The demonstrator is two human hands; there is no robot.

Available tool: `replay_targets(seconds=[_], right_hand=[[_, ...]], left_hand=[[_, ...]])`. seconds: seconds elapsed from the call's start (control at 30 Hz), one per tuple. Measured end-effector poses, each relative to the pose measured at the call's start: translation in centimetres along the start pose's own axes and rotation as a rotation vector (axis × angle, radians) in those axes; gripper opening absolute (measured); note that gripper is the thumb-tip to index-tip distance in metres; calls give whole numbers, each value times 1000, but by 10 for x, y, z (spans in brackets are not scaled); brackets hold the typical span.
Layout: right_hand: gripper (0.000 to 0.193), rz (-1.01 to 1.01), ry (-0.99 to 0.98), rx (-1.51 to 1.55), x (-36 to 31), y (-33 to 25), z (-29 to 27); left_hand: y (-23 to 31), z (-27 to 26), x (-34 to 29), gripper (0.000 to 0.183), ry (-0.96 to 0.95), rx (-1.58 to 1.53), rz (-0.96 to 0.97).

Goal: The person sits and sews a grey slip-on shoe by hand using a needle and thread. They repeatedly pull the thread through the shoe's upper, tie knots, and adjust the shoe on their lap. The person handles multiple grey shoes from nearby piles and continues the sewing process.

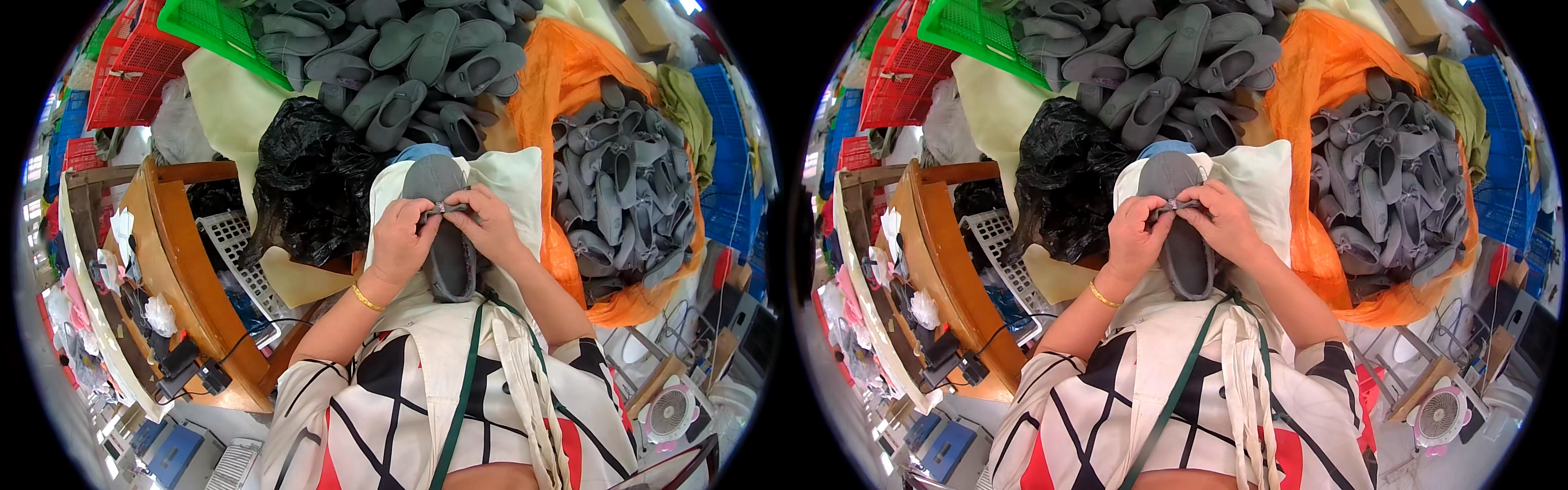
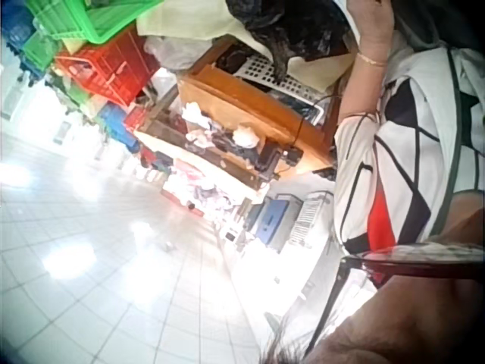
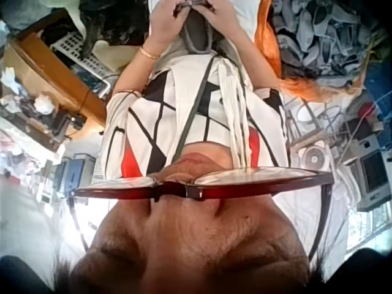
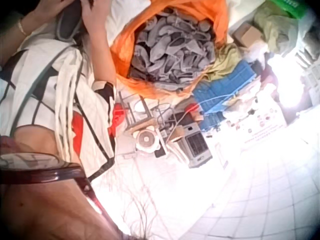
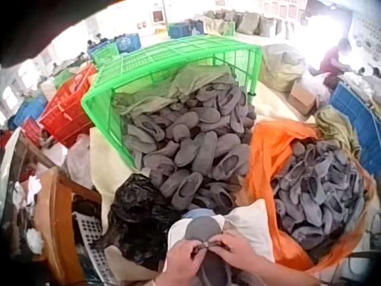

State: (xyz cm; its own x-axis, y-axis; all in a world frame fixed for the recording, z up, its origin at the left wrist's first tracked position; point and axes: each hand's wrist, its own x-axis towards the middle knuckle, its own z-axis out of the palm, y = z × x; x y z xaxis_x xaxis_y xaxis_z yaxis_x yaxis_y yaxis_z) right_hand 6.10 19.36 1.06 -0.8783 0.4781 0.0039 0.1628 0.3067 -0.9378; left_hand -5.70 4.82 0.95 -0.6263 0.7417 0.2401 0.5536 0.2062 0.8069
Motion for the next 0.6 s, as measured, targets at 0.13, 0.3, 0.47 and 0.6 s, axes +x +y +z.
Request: replay_targets(seconds=[0.13,0.3,0.47,0.6], right_hand=[[20,1,8,4,1,0,3],[18,37,3,20,3,0,4],[14,91,-82,3,7,2,0],[16,168,-146,5,14,-5,-7]], left_hand=[[-1,-2,-1,20,38,-8,17],[4,-3,-2,18,13,-79,-78],[7,-8,1,14,-115,-233,-310],[10,-9,4,15,-152,-262,-377]])
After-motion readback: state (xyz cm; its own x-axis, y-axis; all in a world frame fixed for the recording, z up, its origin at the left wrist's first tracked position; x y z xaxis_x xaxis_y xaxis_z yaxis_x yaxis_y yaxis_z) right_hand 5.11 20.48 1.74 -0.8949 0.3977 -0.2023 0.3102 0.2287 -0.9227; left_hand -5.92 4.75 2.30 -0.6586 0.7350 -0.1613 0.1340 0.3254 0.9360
